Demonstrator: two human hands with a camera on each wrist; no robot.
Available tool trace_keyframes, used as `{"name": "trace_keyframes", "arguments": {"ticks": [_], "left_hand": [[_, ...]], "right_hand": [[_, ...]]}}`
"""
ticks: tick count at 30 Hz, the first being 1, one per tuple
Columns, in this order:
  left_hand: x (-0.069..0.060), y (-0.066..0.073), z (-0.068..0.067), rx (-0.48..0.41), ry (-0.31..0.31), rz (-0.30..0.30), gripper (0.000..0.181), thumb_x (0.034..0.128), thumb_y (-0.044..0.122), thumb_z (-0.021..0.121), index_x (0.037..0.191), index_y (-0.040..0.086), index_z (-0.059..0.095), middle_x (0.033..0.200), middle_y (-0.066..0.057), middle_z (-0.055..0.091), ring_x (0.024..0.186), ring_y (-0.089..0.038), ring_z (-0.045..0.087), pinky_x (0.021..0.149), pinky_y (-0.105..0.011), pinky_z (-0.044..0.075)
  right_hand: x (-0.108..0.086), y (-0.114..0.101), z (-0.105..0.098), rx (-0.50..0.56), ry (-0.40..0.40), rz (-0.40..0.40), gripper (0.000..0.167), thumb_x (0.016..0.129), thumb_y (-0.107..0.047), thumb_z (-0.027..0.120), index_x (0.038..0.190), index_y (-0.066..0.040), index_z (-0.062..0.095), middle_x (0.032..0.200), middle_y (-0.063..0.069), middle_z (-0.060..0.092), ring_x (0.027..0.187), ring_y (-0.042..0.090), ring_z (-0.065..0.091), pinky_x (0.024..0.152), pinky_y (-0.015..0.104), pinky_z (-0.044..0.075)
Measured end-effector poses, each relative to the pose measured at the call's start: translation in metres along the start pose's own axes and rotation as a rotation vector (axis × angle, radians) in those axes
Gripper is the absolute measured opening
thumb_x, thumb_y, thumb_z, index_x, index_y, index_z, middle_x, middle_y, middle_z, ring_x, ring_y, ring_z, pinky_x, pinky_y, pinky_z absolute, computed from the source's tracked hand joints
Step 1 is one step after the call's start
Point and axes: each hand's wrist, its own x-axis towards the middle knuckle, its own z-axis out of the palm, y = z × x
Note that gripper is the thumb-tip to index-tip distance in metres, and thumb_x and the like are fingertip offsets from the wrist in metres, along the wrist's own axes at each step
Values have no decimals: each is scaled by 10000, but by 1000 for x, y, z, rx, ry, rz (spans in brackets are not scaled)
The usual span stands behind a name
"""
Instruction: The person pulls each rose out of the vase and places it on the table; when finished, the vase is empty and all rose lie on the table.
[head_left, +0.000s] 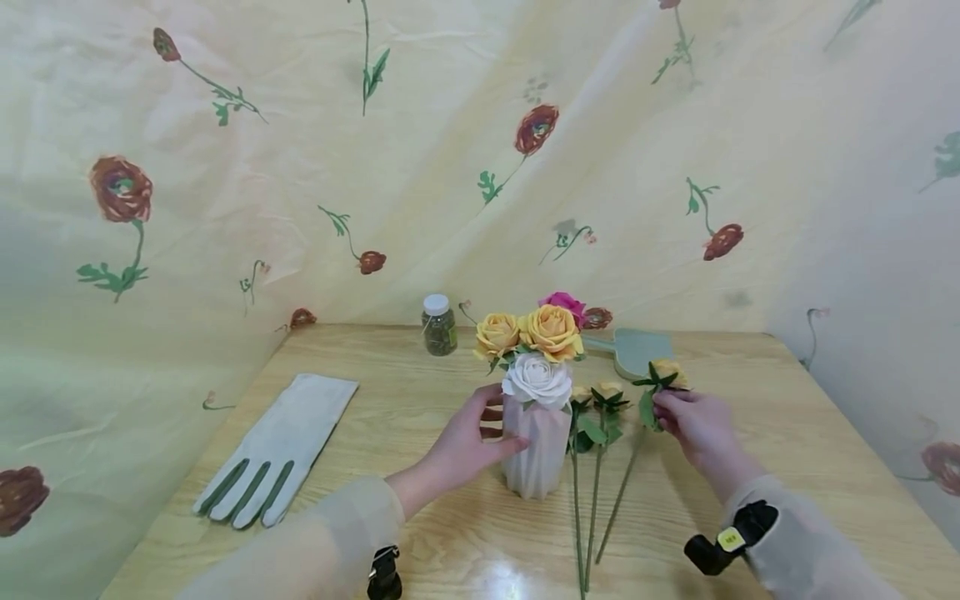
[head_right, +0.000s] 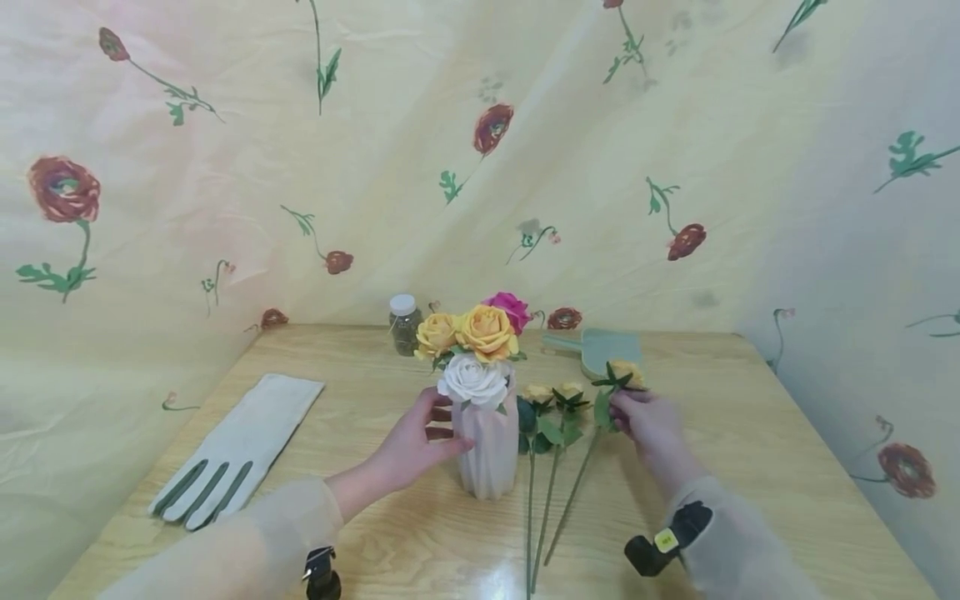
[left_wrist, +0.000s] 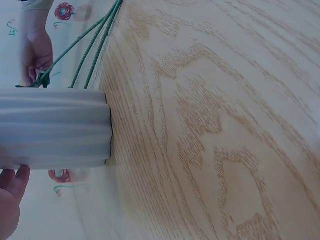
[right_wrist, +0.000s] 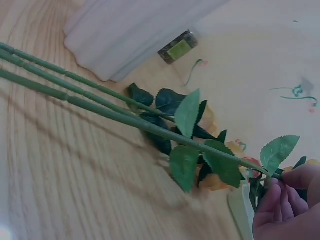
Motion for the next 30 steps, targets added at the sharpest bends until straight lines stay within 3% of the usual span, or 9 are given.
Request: {"name": "trace_keyframes", "arguments": {"ticks": [4, 14, 24, 30], "left_hand": [[-1, 0, 0, 0, 4, 1, 663, 831, 247, 731, 1376, 134, 372, 1276, -63, 472, 1071, -268, 536, 893, -409, 483], [2, -1, 1, 3, 13, -3, 689, 812, 243, 751, 1377, 139, 373, 1262, -55, 477, 1055, -251, 540, 881, -398, 490], [1, -1, 1, 17, 27, -25, 748, 777, 251, 783, 1384, 134, 362, 1262, -61, 468, 1045, -230, 541, 869, -394, 497], [3, -1, 1, 31, 22, -9, 738, 784, 243, 777, 1385, 134, 363, 1258, -56, 474, 1035, -221, 546, 863, -379, 499]], "right_hand": [[1, 7, 5, -106, -10, 9, 501, 946, -97, 524, 1308, 198, 341, 782, -58, 613, 687, 23, 571, 606, 158, 502], [5, 26, 8, -275, 4, 18, 422, 938, -93, 534, 1231, 197, 446, 787, -30, 610, 681, 34, 566, 603, 185, 506], [6, 41, 10, -517, 40, -23, 357, 935, -162, 555, 1144, 127, 571, 812, 24, 655, 674, 95, 558, 581, 234, 486], [3, 43, 11, -557, 87, -38, 353, 941, -201, 548, 1149, 82, 591, 824, 34, 653, 690, 130, 550, 585, 253, 464]]}}
